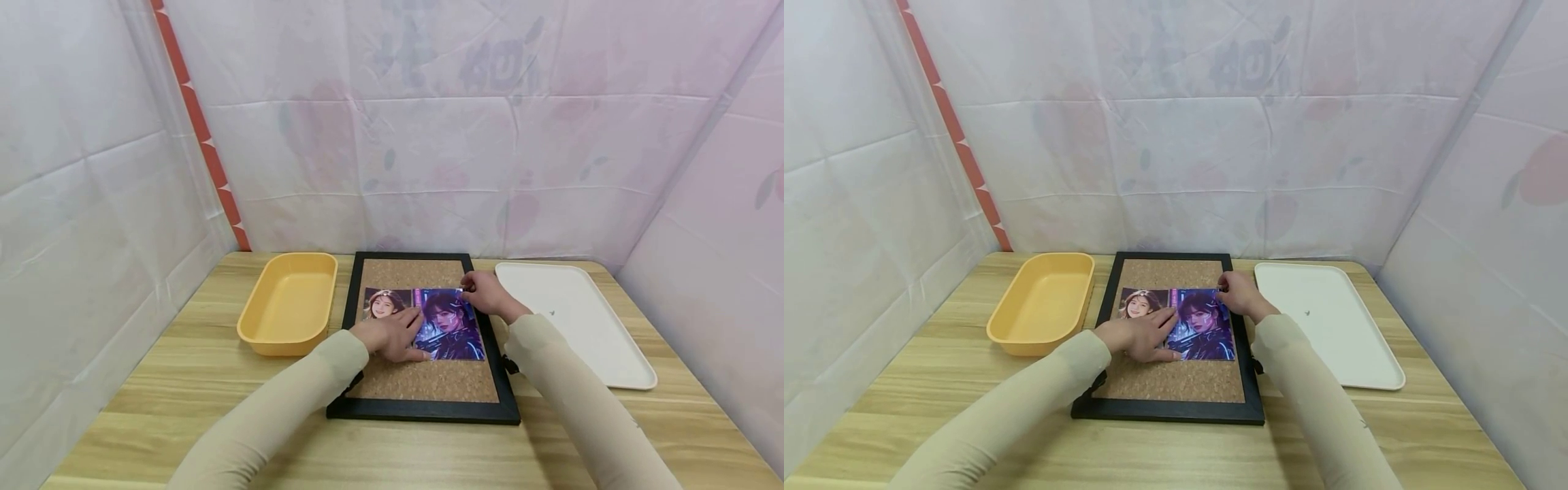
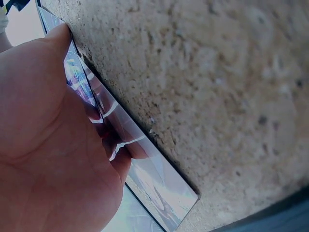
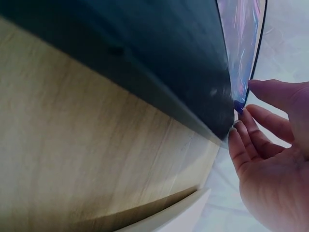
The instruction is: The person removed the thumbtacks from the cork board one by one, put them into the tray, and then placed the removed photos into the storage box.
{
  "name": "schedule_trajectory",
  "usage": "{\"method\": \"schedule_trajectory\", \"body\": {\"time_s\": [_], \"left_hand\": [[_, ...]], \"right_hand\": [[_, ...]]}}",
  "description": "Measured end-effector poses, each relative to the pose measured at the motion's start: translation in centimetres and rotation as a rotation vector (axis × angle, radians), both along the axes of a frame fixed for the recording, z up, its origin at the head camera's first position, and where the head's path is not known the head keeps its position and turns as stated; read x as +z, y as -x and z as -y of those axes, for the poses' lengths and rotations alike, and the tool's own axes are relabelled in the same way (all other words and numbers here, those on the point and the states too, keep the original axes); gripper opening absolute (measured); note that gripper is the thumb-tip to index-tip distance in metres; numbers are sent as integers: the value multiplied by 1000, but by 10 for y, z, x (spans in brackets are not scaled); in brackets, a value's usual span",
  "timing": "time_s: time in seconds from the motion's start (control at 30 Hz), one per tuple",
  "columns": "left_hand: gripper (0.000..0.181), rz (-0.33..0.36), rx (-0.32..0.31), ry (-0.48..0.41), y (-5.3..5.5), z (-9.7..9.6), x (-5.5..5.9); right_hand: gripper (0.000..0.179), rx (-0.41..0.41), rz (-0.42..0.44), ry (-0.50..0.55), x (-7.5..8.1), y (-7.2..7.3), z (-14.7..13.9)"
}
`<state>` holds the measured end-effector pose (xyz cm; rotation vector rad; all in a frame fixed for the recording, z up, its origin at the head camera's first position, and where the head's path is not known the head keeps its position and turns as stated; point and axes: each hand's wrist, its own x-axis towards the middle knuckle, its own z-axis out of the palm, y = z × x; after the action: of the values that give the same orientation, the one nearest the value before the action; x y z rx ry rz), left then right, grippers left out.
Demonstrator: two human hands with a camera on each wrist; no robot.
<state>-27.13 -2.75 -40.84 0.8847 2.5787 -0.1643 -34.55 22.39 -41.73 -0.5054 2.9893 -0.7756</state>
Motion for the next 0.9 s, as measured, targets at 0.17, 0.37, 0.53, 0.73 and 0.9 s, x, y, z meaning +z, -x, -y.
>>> {"method": "schedule_trajectory", "body": {"time_s": [0.17,0.37,0.53,0.73,0.9], "left_hand": [[91,-3,-4,-10,2,1,-4],[91,-4,2,-3,0,1,-2],[92,-2,1,0,4,0,-7],[94,-11,8,3,14,-1,-22],[94,-3,16,2,19,-1,-29]], "right_hand": [[31,-2,-7,65,-1,-1,-2],[41,-44,27,132,0,-5,-2],[46,-89,79,166,0,-10,-4],[39,-72,105,187,1,-16,-9],[30,-55,134,197,2,-23,-11]]}}
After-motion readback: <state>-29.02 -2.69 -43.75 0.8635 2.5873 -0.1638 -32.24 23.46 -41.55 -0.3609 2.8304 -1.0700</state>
